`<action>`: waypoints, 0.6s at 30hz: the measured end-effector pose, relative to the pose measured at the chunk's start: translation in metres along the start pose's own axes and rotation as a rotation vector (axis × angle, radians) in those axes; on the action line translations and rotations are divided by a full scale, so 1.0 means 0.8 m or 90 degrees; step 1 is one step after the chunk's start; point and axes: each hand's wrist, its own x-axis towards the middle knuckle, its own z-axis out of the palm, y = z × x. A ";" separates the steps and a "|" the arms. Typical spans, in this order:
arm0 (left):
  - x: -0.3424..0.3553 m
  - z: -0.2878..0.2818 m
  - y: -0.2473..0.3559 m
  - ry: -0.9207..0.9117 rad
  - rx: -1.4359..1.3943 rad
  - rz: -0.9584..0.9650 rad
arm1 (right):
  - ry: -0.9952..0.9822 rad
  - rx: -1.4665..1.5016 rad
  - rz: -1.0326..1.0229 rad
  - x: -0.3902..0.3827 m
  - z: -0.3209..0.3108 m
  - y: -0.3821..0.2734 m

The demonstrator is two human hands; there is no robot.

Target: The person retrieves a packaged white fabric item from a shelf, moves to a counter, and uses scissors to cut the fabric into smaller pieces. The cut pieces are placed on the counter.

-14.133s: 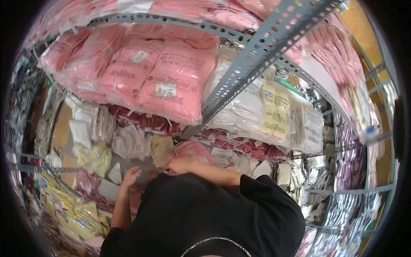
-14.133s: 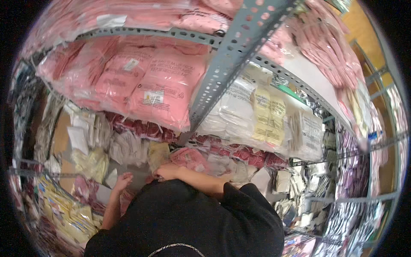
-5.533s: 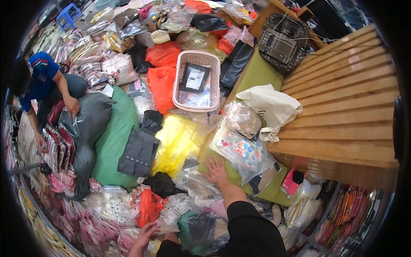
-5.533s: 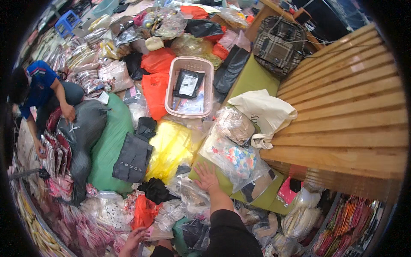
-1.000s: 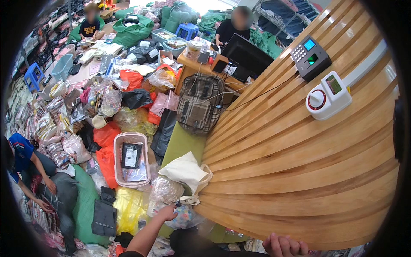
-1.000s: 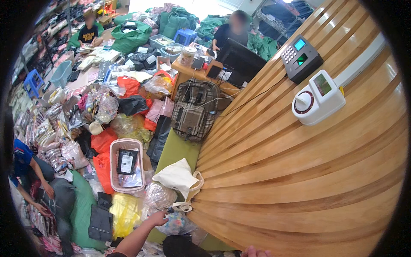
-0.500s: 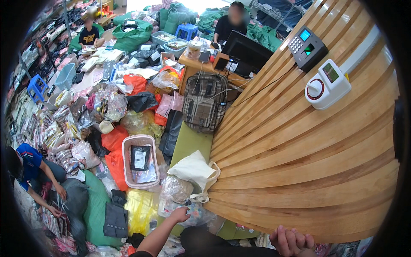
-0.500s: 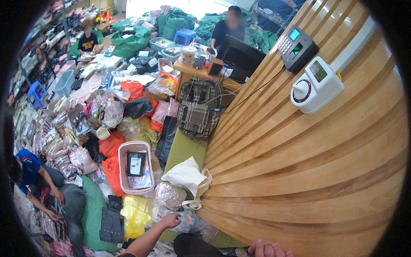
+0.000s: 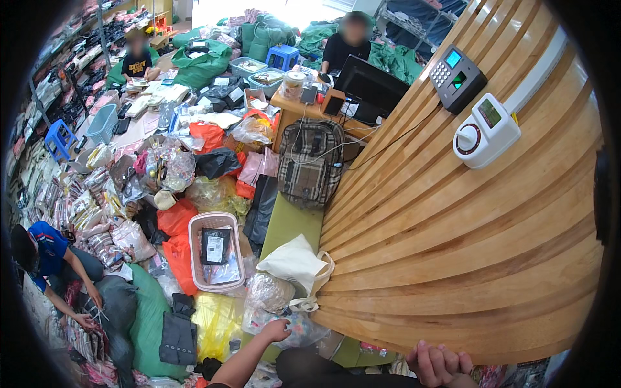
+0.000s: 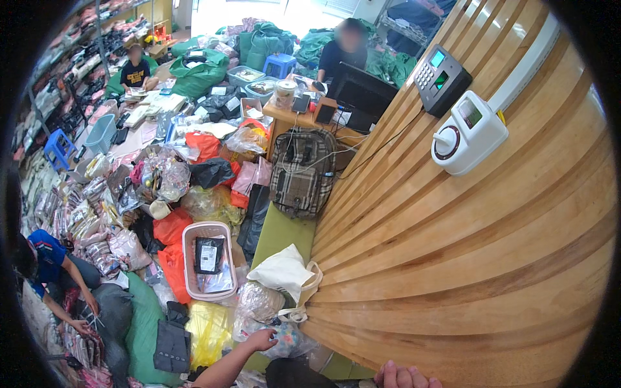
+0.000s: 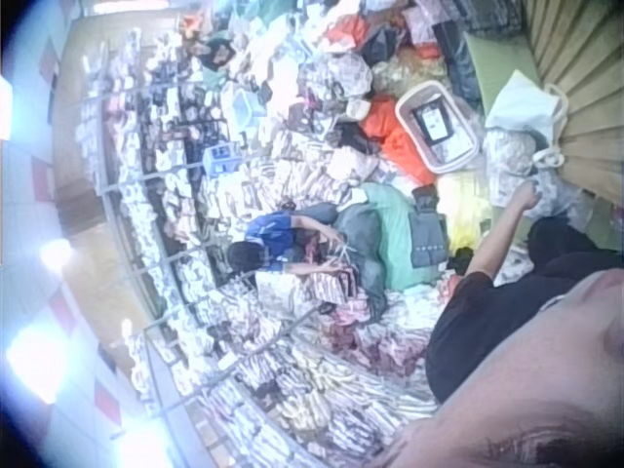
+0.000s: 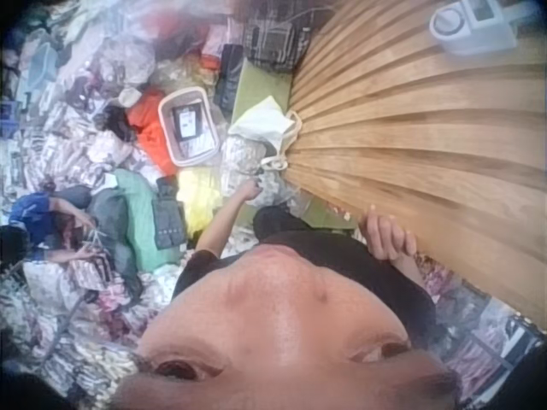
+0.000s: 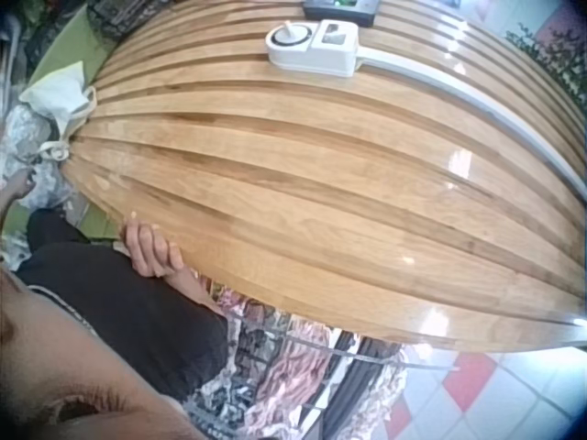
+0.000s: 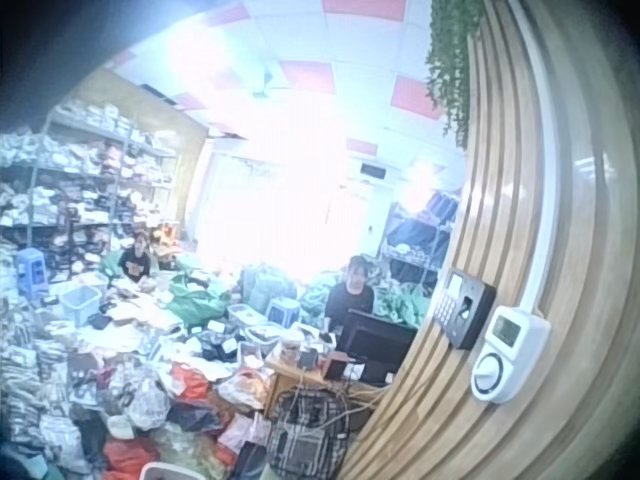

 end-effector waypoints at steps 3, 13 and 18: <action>-0.002 0.009 -0.002 -0.007 0.004 0.003 | -0.010 -0.003 -0.007 0.001 -0.003 0.001; -0.005 0.010 -0.002 -0.030 0.001 -0.011 | 0.036 0.006 0.011 -0.005 0.012 -0.007; -0.005 0.021 -0.010 -0.023 -0.001 -0.012 | 0.026 0.004 0.007 -0.003 0.011 -0.007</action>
